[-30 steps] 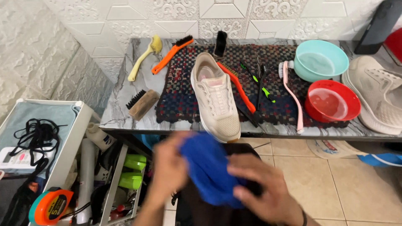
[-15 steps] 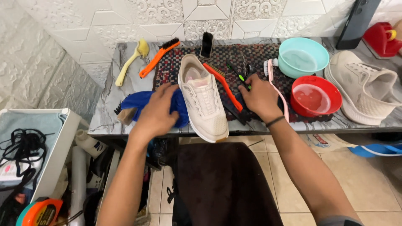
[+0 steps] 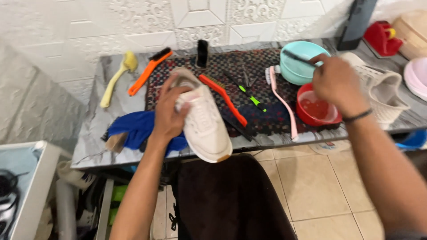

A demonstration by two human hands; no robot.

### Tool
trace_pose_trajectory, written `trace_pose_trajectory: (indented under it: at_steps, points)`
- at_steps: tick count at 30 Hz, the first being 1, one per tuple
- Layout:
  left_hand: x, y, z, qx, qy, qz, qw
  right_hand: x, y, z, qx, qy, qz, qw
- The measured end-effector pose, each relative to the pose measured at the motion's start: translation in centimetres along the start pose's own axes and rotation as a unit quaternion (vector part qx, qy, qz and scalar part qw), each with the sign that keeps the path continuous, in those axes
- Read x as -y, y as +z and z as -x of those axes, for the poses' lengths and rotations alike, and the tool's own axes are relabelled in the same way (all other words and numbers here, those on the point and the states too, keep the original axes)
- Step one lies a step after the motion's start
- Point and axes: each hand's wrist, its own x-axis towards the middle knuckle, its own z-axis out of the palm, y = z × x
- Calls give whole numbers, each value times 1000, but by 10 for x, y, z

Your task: The person scrubs a white sneaker with a small brush, repeatedly dipping it into a red bowl of soapy water. They wipe the shoe with a blue cloth between brushing cycles and continue cleaning the upper, sole, and toe areas.

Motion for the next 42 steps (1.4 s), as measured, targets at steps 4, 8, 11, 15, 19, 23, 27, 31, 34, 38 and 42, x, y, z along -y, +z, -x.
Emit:
trace_pose_trajectory:
  at_steps: [4, 8, 11, 15, 19, 23, 27, 31, 34, 38, 42]
  points:
    - [5, 0, 8, -71, -54, 55, 994, -31, 6, -23, 14, 71, 119, 990]
    - [-2, -3, 4, -77, -41, 39, 995, -43, 26, -29, 44, 33, 226, 973]
    - [1, -1, 5, -109, -4, 24, 994, -37, 15, -16, 42, 54, 196, 978]
    - [7, 3, 9, -148, -16, 24, 989, -24, -17, 28, 43, 87, 197, 976]
    - [0, 3, 4, -157, -4, -23, 987, -78, -3, 70, -62, -28, 248, 966]
    - [-1, 2, 3, -161, 17, -47, 986, -98, 15, 102, -49, -71, 317, 944]
    - [0, 3, 6, -168, 31, -68, 983, -114, 15, 115, -130, -129, 144, 972]
    - [0, 4, 5, -177, 42, -68, 981, -72, 6, 138, -137, -178, 49, 973]
    - [0, 5, 7, -177, 34, -72, 981, -45, 26, 147, -86, -193, -25, 977]
    - [0, 6, 6, -182, 32, -58, 981, -1, 61, 147, -78, -217, -60, 971]
    - [-2, 5, 6, -180, 28, -57, 982, 33, 68, 137, -125, -286, -148, 938]
